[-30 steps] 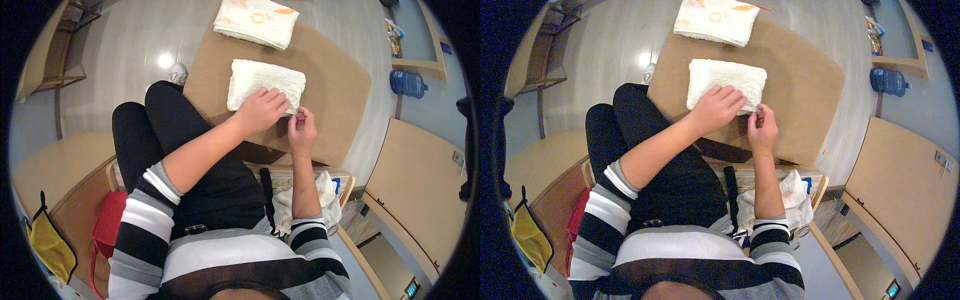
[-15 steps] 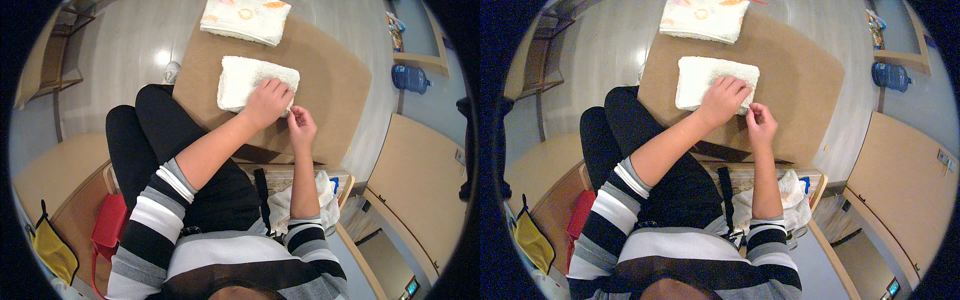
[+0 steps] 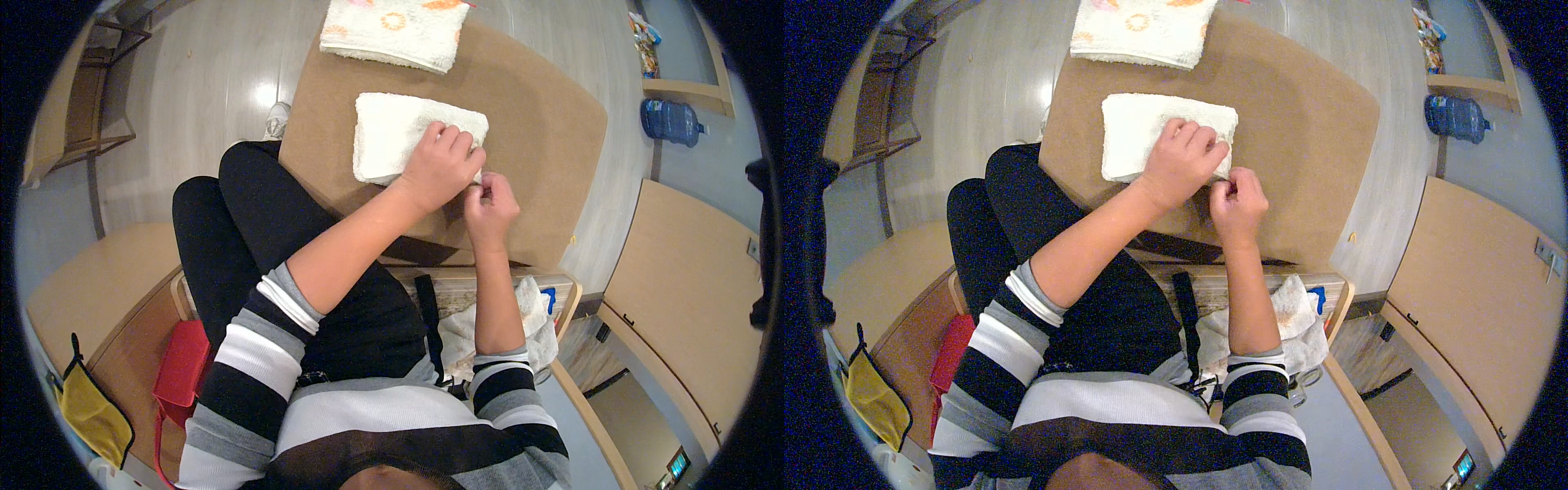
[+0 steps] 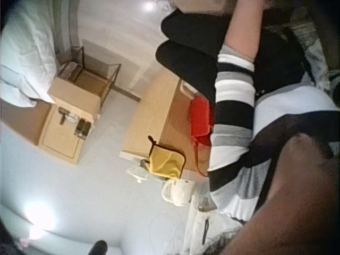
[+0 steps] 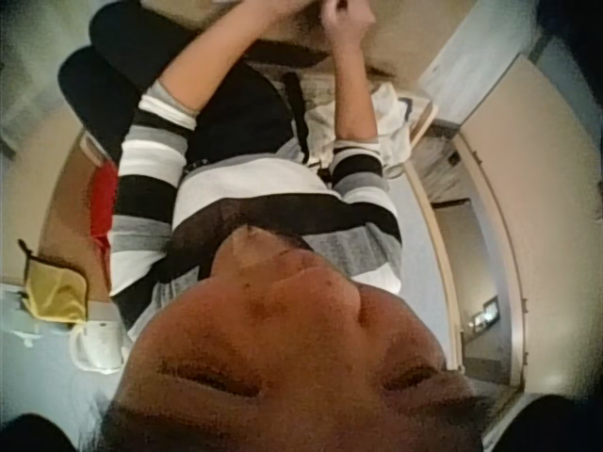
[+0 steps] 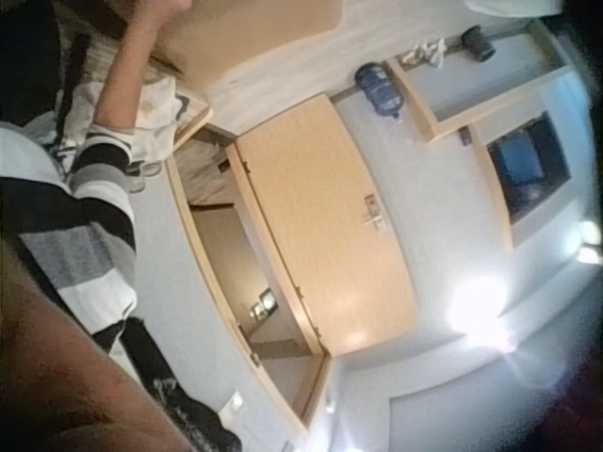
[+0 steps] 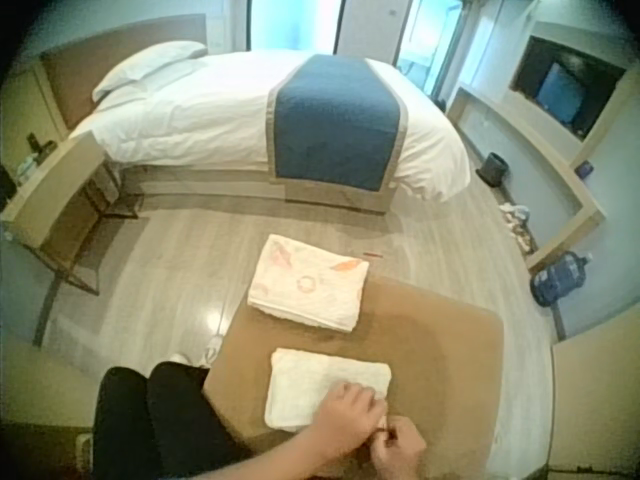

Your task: The person folds several towels one by one on a table. They unfold each towel, align edges, fold in half multiple times, and place the finished fold on a growing stack. The process repeats for multiple towels with consistent folding technique.

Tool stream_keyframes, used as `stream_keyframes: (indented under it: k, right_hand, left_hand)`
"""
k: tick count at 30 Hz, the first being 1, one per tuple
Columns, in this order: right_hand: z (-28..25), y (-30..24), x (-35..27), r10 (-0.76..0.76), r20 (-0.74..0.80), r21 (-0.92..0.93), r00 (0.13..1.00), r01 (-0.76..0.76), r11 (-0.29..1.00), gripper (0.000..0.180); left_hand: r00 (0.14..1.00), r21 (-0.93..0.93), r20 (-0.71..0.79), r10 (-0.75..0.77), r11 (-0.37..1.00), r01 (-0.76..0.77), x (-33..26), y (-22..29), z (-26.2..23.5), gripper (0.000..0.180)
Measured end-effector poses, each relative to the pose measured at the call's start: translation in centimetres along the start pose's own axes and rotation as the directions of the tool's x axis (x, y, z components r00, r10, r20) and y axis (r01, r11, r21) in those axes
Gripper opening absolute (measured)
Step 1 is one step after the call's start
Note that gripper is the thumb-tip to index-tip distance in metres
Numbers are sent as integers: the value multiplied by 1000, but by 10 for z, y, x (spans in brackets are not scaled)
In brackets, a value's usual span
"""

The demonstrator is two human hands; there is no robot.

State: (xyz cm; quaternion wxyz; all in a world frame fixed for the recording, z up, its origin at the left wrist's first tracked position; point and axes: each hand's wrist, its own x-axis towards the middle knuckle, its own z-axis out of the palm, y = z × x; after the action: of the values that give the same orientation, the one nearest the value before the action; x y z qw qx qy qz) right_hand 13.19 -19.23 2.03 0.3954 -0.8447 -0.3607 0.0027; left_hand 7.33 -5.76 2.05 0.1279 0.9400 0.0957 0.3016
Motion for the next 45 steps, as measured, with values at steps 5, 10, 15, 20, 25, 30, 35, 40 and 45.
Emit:
stream_keyframes:
  k: [5,10,15,20,25,30,35,40,45]
  right_hand:
    - [-6,-3,-6,-53,92,-42,994,57,997,11]
    - [-4,-3,-18,26,208,-27,978,-21,999,12]
    - [-4,-11,-18,-30,253,-167,967,74,983,16]
    - [1,-19,-8,-153,33,-292,988,156,944,19]
    - [15,-20,-18,-164,122,-360,979,197,912,47]
    - [13,-15,-31,-110,176,-440,978,178,880,52]
    - [4,-19,-30,-168,194,-443,967,239,864,59]
    - [13,-28,-25,-250,223,-289,942,309,906,61]
    - [21,-36,-22,-219,226,-399,949,296,868,56]
  left_hand:
    - [1000,47,-24,10,999,-9,0,-7,-8,6]
    - [994,27,22,110,993,-111,-1,-6,0,9]
    - [997,-17,40,73,997,-72,-6,-5,6,14]
    - [998,-33,16,53,998,-52,-12,-7,6,20]
    - [995,-47,50,87,995,-85,-18,-15,-1,20]
    - [971,-6,141,194,981,-195,-33,-34,-31,19]
    - [957,34,238,168,983,-181,-50,-67,-69,17]
    - [964,64,249,97,991,-116,-59,-83,-76,17]
    - [975,133,222,12,990,-43,-61,-84,-68,15]
